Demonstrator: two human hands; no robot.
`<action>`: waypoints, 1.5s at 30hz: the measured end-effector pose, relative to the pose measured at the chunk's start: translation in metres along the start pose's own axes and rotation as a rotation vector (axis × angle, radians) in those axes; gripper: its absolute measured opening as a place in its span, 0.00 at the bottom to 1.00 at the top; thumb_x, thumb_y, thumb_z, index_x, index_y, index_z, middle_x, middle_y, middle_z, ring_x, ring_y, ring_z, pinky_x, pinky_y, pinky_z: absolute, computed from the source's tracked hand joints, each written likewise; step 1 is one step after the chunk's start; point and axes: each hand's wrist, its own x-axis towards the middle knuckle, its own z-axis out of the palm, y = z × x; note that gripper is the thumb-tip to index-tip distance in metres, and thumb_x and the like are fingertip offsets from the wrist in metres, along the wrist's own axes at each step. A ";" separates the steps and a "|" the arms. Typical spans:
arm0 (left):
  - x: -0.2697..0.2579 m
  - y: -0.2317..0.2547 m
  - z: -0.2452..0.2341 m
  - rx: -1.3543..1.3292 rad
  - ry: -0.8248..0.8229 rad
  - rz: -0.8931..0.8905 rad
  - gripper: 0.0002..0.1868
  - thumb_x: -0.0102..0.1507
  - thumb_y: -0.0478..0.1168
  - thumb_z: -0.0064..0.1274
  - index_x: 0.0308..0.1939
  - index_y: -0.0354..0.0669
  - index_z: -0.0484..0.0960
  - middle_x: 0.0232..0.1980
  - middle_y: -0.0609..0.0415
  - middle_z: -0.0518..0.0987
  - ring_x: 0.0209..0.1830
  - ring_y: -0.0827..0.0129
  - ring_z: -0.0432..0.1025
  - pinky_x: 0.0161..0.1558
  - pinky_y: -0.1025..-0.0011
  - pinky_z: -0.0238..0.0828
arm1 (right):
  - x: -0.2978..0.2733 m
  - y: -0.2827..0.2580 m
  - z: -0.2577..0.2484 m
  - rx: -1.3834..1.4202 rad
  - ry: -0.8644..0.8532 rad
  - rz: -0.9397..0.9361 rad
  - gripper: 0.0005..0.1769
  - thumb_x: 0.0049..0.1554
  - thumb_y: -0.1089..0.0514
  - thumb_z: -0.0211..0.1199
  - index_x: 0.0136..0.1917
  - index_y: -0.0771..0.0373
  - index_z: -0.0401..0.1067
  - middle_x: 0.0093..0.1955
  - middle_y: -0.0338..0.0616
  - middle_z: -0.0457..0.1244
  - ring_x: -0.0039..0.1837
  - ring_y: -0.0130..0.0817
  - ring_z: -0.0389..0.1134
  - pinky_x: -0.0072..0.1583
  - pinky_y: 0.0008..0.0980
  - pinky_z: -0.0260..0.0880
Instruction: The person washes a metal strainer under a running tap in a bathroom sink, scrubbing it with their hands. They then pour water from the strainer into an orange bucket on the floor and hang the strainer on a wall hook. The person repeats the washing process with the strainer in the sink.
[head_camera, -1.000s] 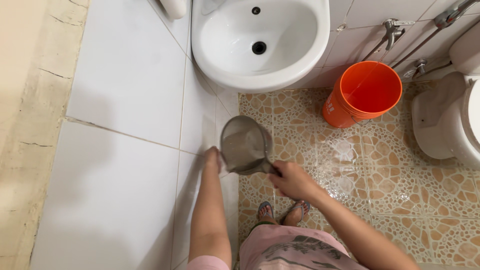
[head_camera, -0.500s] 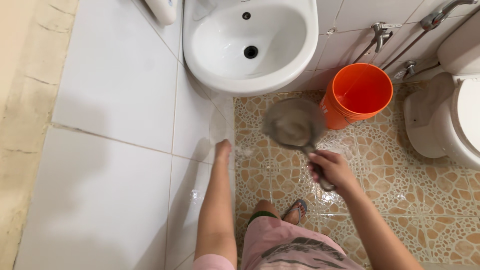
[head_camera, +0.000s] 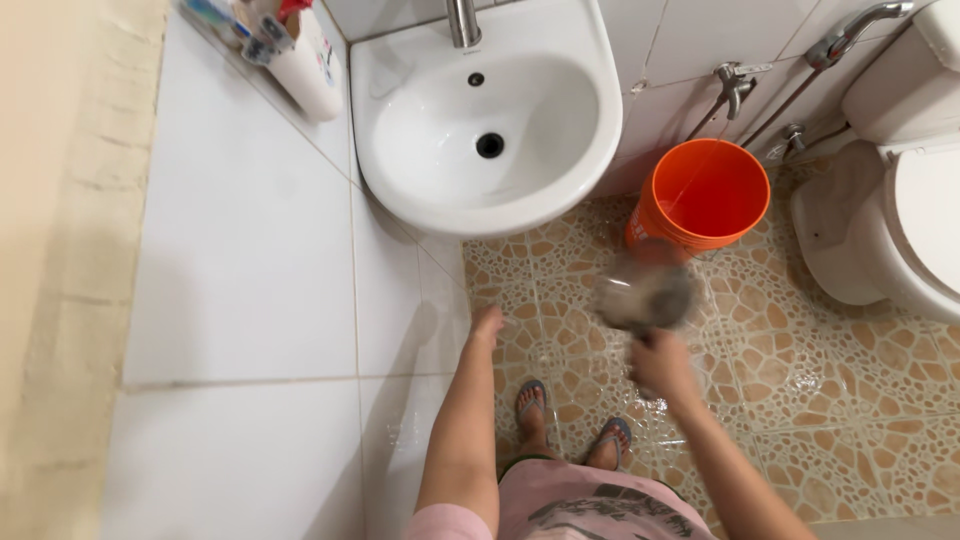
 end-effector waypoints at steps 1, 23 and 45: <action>0.001 0.008 -0.002 0.006 0.027 0.000 0.14 0.61 0.39 0.46 0.47 0.37 0.80 0.39 0.48 0.79 0.34 0.65 0.71 0.37 0.63 0.69 | 0.003 -0.016 0.020 -0.061 -0.045 -0.032 0.11 0.58 0.59 0.59 0.50 0.69 0.74 0.34 0.47 0.69 0.32 0.35 0.72 0.35 0.37 0.73; 0.027 -0.037 -0.012 -0.005 0.225 -0.108 0.23 0.65 0.43 0.47 0.56 0.26 0.76 0.55 0.37 0.79 0.51 0.52 0.72 0.54 0.48 0.68 | 0.030 0.072 -0.077 0.544 -0.031 0.101 0.12 0.63 0.62 0.56 0.52 0.77 0.71 0.39 0.52 0.66 0.34 0.35 0.66 0.37 0.35 0.68; -0.145 0.034 -0.023 -0.327 0.781 -0.150 0.21 0.70 0.47 0.41 0.49 0.33 0.82 0.53 0.41 0.82 0.50 0.52 0.78 0.49 0.57 0.74 | -0.090 -0.032 -0.039 -0.192 -0.217 -0.661 0.22 0.56 0.61 0.61 0.63 0.67 0.65 0.39 0.57 0.69 0.37 0.45 0.73 0.41 0.42 0.73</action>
